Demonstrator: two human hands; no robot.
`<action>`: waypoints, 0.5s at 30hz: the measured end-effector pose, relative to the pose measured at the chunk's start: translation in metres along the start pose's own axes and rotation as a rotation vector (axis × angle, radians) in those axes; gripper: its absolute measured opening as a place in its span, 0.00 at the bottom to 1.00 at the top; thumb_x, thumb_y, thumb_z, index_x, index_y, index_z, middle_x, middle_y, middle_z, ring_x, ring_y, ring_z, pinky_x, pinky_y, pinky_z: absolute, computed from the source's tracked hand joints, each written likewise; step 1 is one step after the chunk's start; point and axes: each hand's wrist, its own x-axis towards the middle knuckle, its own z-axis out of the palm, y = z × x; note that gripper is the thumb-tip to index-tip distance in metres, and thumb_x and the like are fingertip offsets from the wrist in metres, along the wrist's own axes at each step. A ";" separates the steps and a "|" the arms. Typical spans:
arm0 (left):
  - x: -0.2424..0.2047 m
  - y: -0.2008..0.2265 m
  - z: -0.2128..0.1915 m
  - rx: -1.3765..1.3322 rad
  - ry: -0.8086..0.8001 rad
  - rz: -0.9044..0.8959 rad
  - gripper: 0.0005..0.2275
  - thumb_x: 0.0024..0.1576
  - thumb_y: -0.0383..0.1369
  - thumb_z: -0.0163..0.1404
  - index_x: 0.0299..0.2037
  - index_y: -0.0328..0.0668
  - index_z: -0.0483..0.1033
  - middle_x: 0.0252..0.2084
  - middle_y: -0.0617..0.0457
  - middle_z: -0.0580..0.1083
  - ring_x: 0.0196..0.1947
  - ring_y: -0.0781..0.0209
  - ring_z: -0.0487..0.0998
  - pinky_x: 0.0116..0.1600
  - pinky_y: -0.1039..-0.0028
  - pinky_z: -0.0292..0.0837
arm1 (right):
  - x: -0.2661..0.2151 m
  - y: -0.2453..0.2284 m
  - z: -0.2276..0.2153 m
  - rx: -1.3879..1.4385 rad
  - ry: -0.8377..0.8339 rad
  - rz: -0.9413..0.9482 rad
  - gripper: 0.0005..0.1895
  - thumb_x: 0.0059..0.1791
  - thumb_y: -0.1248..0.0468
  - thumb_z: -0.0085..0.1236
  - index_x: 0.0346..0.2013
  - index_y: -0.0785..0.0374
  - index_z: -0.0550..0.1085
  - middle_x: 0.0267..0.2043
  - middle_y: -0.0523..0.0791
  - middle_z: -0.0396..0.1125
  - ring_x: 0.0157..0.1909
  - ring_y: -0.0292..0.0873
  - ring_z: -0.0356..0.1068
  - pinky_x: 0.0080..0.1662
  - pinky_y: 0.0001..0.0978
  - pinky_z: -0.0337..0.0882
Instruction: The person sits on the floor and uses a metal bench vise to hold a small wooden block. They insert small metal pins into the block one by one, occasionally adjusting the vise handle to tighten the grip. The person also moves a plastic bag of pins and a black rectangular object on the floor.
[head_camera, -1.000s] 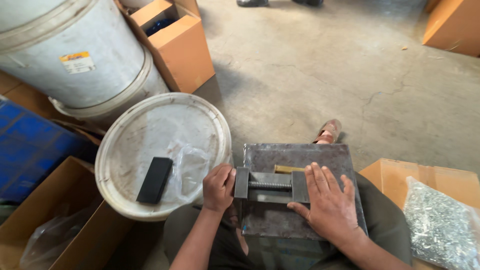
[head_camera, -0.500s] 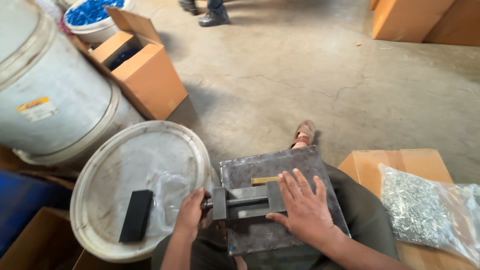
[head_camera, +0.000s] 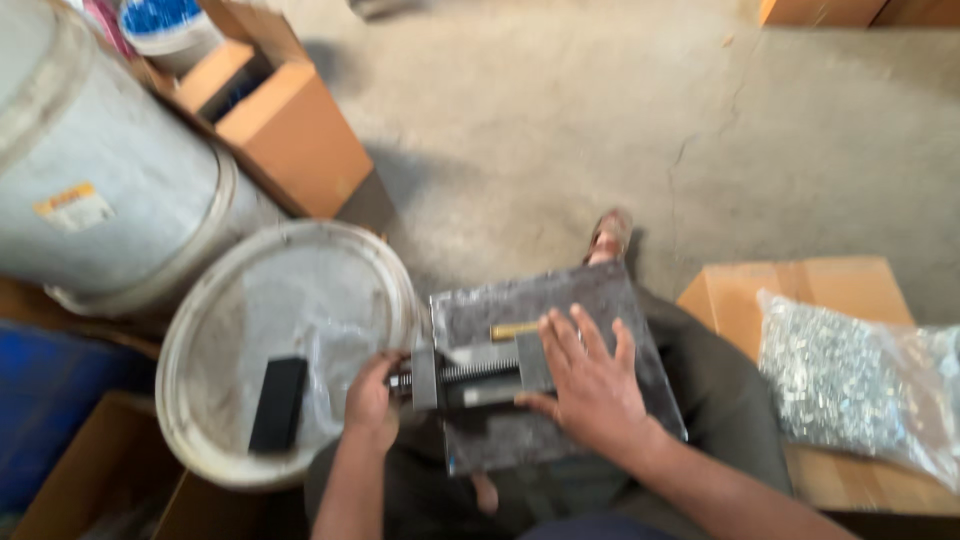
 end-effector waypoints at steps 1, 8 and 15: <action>-0.006 -0.007 0.002 -0.060 0.034 0.077 0.13 0.63 0.40 0.47 0.45 0.38 0.76 0.38 0.51 0.75 0.37 0.58 0.75 0.41 0.65 0.71 | 0.002 0.001 0.002 -0.008 0.004 0.015 0.51 0.41 0.31 0.51 0.65 0.66 0.61 0.69 0.49 0.56 0.72 0.53 0.49 0.62 0.68 0.49; -0.067 -0.048 0.005 -0.032 0.140 0.263 0.16 0.67 0.44 0.45 0.39 0.40 0.75 0.38 0.52 0.76 0.35 0.62 0.77 0.38 0.71 0.70 | -0.007 0.009 0.019 -0.004 0.035 -0.014 0.52 0.44 0.31 0.54 0.69 0.67 0.62 0.71 0.51 0.58 0.74 0.54 0.50 0.66 0.61 0.51; -0.087 -0.012 0.011 0.403 0.075 0.715 0.09 0.64 0.33 0.54 0.50 0.36 0.76 0.44 0.54 0.75 0.42 0.65 0.73 0.44 0.75 0.69 | -0.007 0.010 0.019 0.074 0.058 -0.024 0.54 0.44 0.33 0.61 0.70 0.71 0.61 0.72 0.54 0.57 0.75 0.56 0.52 0.68 0.53 0.52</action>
